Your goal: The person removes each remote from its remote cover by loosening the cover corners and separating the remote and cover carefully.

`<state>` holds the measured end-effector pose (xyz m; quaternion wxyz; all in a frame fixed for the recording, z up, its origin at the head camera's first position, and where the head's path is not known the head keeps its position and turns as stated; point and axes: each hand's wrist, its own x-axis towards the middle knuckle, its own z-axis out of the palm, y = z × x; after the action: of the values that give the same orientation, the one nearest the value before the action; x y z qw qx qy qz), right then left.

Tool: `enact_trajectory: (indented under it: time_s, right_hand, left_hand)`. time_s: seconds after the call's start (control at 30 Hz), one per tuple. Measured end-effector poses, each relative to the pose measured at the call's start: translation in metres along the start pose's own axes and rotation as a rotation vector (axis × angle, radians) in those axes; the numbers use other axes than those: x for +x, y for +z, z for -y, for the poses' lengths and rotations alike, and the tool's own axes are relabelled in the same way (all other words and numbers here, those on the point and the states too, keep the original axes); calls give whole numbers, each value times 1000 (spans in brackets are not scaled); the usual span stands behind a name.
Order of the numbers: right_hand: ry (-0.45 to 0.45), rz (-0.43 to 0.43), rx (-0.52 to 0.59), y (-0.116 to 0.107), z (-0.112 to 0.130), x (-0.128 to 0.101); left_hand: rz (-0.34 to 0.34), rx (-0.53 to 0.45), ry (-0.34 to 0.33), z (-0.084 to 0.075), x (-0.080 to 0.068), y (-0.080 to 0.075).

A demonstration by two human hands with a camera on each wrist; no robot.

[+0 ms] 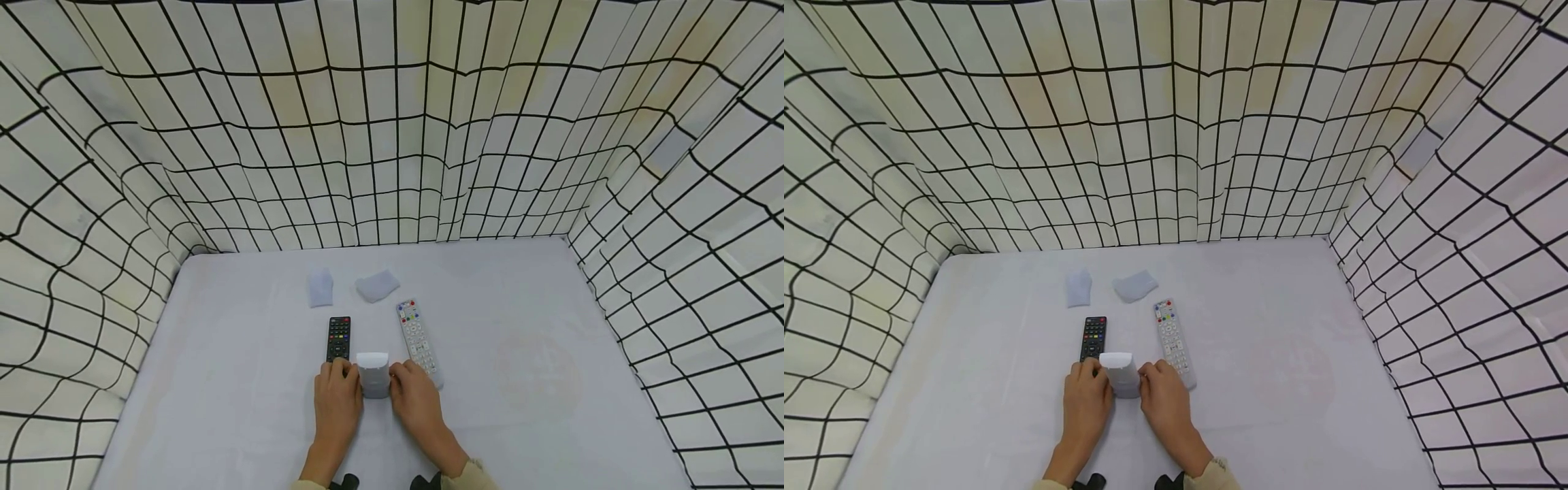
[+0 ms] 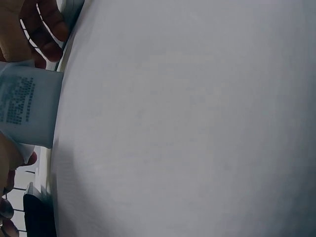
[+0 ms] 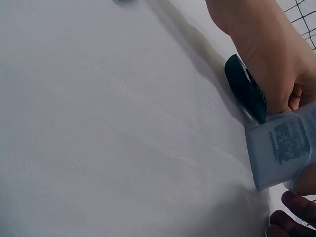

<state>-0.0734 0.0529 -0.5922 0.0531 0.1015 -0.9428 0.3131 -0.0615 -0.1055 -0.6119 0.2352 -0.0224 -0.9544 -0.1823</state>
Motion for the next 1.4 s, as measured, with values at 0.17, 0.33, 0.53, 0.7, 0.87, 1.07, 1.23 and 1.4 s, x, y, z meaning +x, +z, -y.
enact_trajectory:
  time_s: [0.17,0.33,0.53,0.7,0.87,1.07,1.23,1.4]
  right_hand:
    - [7,26,-26,-2,4,-2]
    - [-6,7,-70,-1,7,-3]
    - [-31,6,-161,2,9,-5]
    - [-38,10,-191,3,8,-7]
    - [-44,7,-189,4,7,-6]
    - [-42,14,-169,3,5,-5]
    - [-28,19,-145,4,5,-5]
    - [-12,33,-142,5,4,-5]
  left_hand:
    - [29,6,-11,0,-1,1]
    - [40,18,-13,-1,-1,1]
    - [63,50,-6,-2,-1,1]
    - [82,46,-6,-2,-1,2]
    - [77,52,-5,-3,0,2]
    - [129,61,-59,-5,9,-6]
    - [166,-36,-123,-8,21,-21]
    - [267,-336,-212,-9,32,-40]
